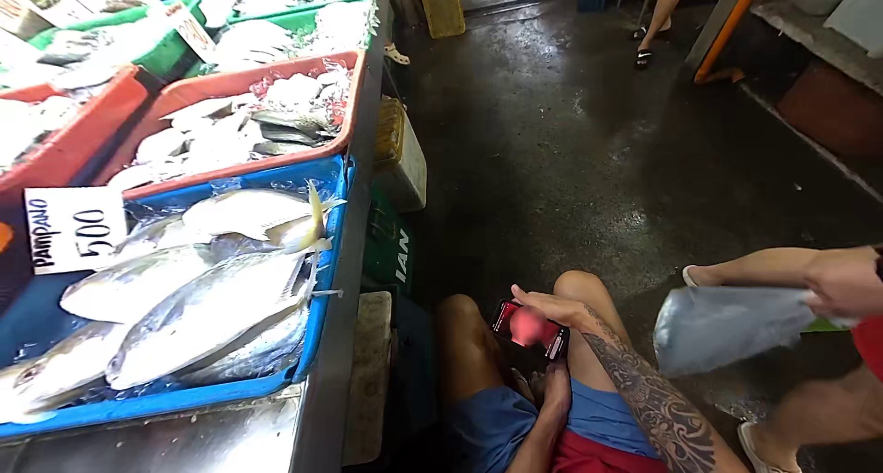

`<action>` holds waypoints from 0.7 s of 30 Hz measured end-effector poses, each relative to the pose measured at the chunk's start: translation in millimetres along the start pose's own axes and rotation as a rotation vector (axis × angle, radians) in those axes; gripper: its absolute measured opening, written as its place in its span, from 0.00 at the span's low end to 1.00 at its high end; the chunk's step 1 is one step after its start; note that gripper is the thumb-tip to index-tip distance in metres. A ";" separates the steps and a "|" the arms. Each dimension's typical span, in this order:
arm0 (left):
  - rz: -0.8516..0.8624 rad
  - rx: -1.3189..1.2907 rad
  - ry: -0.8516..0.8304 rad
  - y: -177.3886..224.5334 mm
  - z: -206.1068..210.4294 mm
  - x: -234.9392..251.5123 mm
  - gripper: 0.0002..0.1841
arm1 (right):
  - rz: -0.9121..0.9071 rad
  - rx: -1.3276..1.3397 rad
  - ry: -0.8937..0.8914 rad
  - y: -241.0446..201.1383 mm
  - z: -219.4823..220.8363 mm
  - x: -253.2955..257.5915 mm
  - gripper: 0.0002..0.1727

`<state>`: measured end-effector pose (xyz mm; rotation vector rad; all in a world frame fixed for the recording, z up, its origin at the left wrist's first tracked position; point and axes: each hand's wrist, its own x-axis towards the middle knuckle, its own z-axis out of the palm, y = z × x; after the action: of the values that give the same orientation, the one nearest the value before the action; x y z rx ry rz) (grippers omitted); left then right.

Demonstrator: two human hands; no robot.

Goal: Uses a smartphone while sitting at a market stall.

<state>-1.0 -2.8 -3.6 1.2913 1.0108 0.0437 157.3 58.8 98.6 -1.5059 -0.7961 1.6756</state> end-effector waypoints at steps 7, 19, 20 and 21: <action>-0.020 -0.002 -0.013 8.0 -3.0 -7.5 0.28 | 0.013 -0.018 0.000 1.5 1.0 3.5 0.48; -0.052 -0.048 0.009 22.1 -0.3 -13.2 0.25 | -0.006 -0.051 0.017 0.8 -2.1 1.1 0.49; -0.050 -0.030 0.009 24.3 -0.6 -13.2 0.25 | -0.013 -0.050 0.019 0.2 -1.9 0.8 0.48; -0.044 -0.021 0.006 25.1 -1.1 -13.0 0.25 | -0.019 -0.048 0.018 0.4 -1.8 1.0 0.48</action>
<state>2.9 -0.6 24.4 1.2506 1.0412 0.0245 159.0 59.4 97.6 -1.5394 -0.8434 1.6375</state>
